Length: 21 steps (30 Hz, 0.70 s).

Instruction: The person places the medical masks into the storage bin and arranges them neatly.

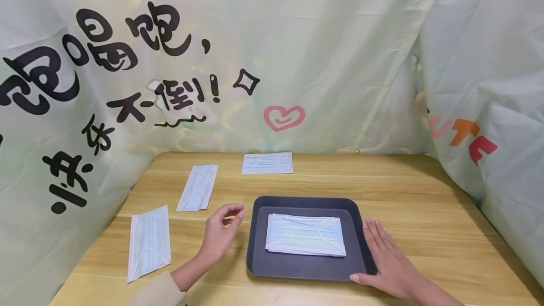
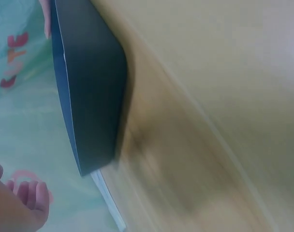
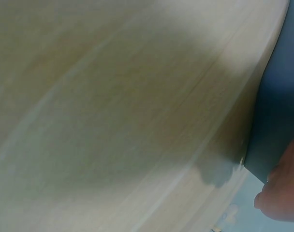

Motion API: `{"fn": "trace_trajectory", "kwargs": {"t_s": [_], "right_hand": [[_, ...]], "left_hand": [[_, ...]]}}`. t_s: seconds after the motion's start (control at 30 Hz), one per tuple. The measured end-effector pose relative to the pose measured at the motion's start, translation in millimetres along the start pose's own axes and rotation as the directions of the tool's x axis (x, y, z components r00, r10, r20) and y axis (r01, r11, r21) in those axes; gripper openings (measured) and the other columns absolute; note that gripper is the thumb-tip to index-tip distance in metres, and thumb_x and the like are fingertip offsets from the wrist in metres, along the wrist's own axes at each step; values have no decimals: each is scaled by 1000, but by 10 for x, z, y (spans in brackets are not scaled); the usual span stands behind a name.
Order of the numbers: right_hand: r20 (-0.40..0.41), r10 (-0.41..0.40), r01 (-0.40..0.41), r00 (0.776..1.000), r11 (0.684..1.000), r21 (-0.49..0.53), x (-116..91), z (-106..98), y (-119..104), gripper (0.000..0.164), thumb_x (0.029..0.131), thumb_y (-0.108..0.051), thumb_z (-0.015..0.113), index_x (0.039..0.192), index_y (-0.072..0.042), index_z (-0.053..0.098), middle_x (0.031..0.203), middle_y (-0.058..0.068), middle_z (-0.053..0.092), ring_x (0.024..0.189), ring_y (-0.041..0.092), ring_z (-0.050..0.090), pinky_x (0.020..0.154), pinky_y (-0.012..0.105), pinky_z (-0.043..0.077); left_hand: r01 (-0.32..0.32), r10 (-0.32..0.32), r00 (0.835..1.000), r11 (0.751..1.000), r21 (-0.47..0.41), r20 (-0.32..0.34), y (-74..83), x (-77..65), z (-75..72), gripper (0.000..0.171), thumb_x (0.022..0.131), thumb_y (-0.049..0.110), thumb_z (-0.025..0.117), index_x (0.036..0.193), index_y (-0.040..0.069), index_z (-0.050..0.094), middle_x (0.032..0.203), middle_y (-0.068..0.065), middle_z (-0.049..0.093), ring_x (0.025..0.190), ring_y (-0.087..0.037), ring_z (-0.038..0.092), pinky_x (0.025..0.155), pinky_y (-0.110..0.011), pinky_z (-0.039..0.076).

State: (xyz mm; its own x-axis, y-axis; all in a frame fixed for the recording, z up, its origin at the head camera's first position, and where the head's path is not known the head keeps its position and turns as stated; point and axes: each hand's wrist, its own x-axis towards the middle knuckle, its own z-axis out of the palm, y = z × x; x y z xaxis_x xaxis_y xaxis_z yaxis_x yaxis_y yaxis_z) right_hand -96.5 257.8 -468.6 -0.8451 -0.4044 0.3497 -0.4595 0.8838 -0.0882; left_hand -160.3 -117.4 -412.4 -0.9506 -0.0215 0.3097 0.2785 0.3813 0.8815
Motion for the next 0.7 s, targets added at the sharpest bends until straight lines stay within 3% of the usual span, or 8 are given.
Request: {"fn": "trace_trajectory", "kwargs": {"t_s": [0.37, 0.7], "right_hand": [[-11, -5, 4, 1000, 1000, -8, -2, -6, -13, 115, 68, -63, 68, 145, 6, 17, 156, 17, 3, 139, 7, -22, 111, 15, -16], [7, 16, -16, 1000, 1000, -22, -6, 9, -6, 114, 69, -64, 67, 145, 5, 16, 157, 10, -5, 140, 7, -21, 110, 15, -17]], "left_hand": [[-44, 56, 990, 995, 91, -131, -152, 40, -362, 18, 86, 4, 64, 102, -2, 65, 102, -17, 67, 87, 7, 55, 72, -16, 51], [14, 22, 962, 992, 129, -271, -241, 77, -652, 16, 84, 1, 63, 100, -3, 65, 98, -19, 67, 80, 16, 52, 69, -6, 46]]}}
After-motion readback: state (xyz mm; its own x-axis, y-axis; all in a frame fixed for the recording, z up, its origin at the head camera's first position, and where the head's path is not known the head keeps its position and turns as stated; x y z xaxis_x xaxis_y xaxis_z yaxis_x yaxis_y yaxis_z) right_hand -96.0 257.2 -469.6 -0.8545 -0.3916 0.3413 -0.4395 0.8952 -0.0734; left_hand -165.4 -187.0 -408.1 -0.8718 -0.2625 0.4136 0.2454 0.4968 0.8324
